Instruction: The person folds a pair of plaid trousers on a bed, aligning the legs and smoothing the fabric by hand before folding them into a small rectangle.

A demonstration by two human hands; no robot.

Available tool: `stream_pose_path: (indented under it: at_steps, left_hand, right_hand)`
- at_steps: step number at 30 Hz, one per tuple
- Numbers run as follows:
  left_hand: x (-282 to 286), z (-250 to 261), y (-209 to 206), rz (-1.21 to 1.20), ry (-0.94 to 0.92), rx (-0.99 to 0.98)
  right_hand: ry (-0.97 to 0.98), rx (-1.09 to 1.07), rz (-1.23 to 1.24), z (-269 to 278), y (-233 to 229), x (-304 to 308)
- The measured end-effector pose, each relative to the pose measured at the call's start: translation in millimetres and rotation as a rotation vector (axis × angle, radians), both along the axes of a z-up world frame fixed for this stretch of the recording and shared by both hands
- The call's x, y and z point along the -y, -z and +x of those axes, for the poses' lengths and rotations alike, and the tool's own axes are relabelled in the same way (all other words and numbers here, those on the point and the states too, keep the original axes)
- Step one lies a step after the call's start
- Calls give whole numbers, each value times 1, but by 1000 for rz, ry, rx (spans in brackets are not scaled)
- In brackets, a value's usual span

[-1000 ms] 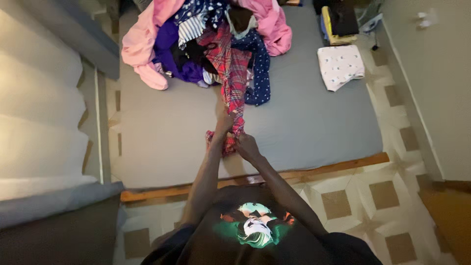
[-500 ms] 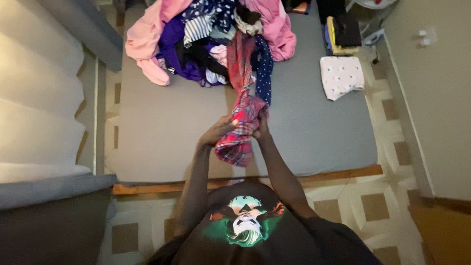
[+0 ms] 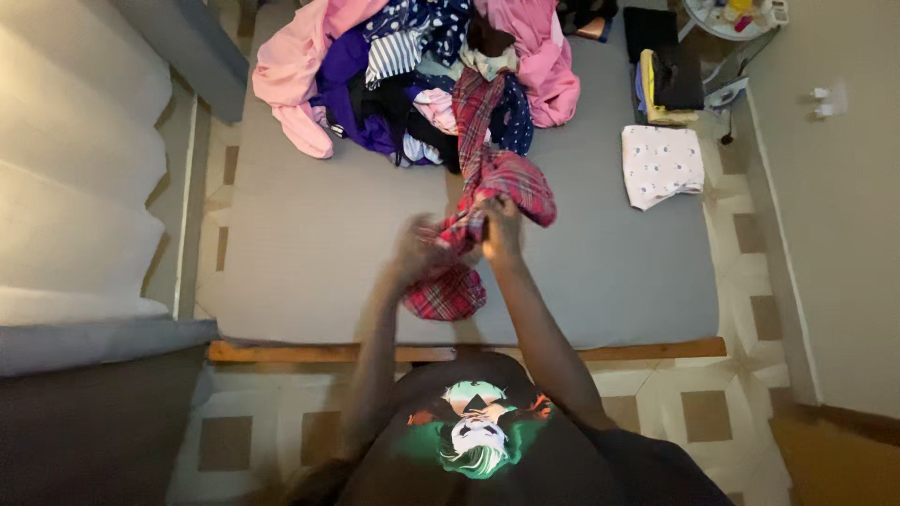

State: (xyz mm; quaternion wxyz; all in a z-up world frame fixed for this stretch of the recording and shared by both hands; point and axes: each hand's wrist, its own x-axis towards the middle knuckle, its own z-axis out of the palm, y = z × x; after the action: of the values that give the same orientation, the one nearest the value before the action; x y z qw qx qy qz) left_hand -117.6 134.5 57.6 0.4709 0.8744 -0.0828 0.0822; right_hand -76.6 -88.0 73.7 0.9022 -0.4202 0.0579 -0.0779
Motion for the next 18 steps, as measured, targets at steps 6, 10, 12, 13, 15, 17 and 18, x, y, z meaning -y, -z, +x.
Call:
stream_pose_path:
  at_steps: [6,10,12,13,15,17,18]
  left_hand:
    - [64,-38,-40,-472,249,25]
    - [63,-27,-48,-862,239,-207]
    - [60,-16,-47,-490,107,46]
    - [55,-14,-45,-494,99,40]
    - [46,-10,-43,-513,266,153]
    - [47,-6,-41,-826,304,25]
    - [47,-5,-39,-1135,344,-114]
  right_hand:
    - [-60,62,-272,-25,-36,-13]
    - [-201,182,-489,-42,-81,-5]
    - [-89,271,-770,-55,-101,-7]
    - [30,369,-1046,-59,-107,-8]
    - [107,339,-1244,-58,-106,-14]
    - [198,316,-1438,-51,-92,-12]
    - [162,238,-1572,-49,-79,-8]
